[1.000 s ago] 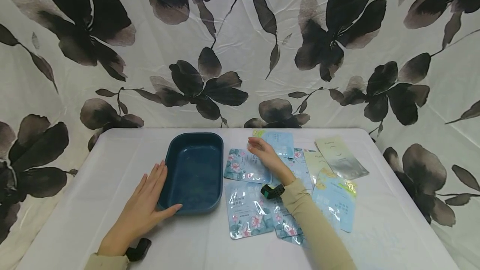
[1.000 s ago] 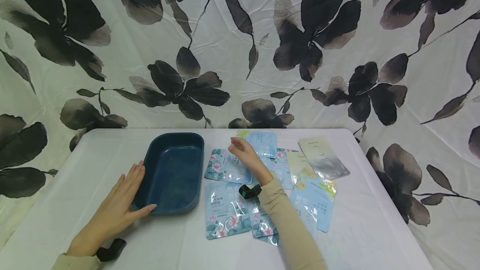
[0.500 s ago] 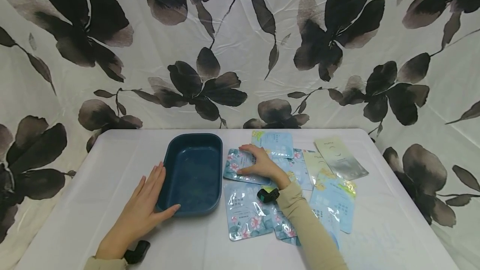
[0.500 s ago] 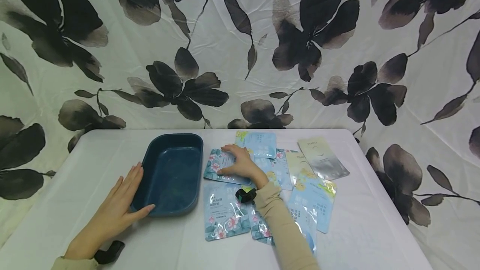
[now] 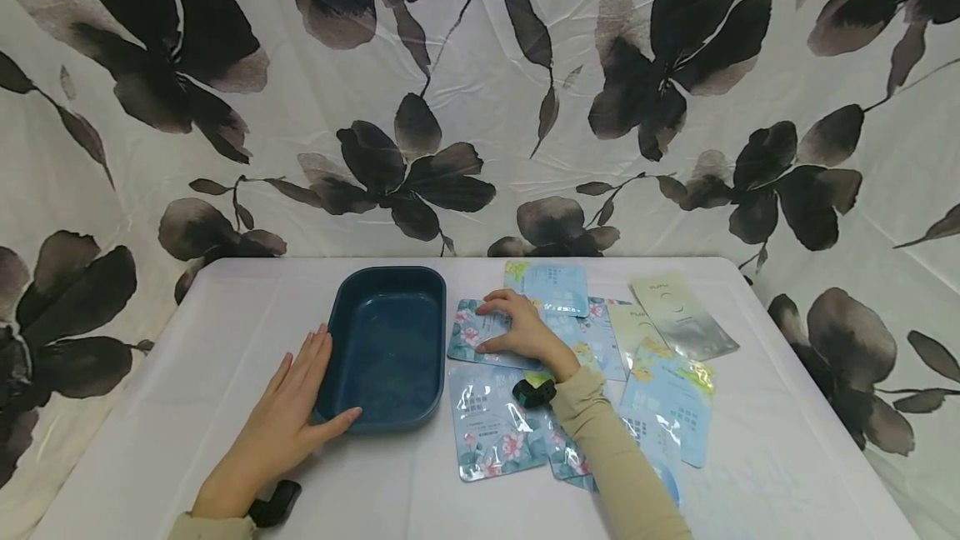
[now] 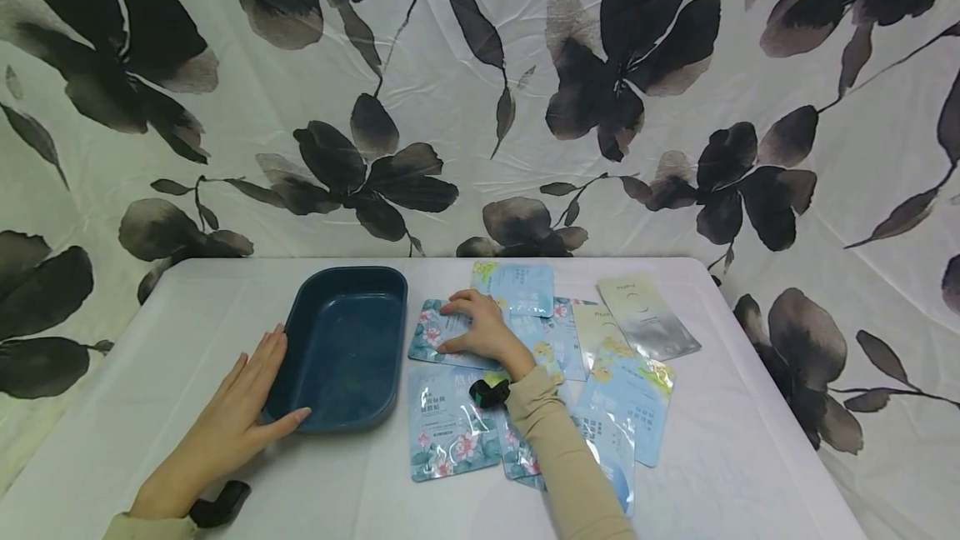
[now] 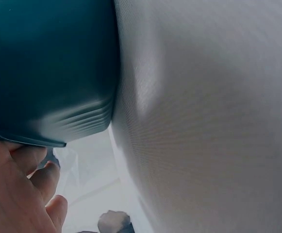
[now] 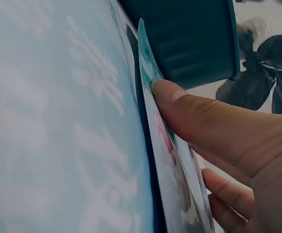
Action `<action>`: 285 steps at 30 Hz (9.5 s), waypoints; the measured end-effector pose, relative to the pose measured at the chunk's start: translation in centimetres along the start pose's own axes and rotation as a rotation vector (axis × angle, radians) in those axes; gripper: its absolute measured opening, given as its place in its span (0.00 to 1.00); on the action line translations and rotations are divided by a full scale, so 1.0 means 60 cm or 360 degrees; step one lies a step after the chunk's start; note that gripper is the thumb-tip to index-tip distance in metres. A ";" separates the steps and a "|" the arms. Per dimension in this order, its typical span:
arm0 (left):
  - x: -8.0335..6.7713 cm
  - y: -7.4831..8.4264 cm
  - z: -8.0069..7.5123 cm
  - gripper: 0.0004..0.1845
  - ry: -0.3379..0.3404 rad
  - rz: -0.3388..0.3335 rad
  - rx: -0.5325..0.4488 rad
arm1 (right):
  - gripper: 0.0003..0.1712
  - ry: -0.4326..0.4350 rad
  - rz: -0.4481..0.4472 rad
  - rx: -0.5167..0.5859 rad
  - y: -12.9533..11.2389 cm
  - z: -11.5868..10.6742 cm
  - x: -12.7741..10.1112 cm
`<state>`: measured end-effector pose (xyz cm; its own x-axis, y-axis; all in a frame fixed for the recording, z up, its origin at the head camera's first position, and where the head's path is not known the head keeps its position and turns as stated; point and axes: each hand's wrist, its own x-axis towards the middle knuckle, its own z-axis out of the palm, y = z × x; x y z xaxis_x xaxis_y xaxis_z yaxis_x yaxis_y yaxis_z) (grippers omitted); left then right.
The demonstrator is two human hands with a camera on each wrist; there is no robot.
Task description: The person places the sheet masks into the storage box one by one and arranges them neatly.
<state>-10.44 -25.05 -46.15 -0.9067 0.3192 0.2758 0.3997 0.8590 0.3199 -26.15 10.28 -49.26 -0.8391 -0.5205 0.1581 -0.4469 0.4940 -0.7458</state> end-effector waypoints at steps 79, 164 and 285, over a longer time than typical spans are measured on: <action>-0.001 -0.008 0.005 0.57 -0.0015 -0.0009 -0.0084 | 0.13 0.0047 0.0380 0.0703 0.032 -0.076 -0.035; -0.001 -0.005 0.006 0.57 -0.0023 -0.0068 -0.0093 | 0.27 -0.0040 0.0616 0.1898 -0.203 0.065 0.032; -0.001 -0.007 0.014 0.58 0.0009 -0.0059 -0.0090 | 0.45 -0.0497 0.0586 -0.0626 0.061 -0.110 0.042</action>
<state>-10.68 -25.10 -47.09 -0.9203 0.2852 0.2677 0.3730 0.8460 0.3809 -31.97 15.38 -47.30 -0.8560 -0.4172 -0.3054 -0.2762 0.8683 -0.4120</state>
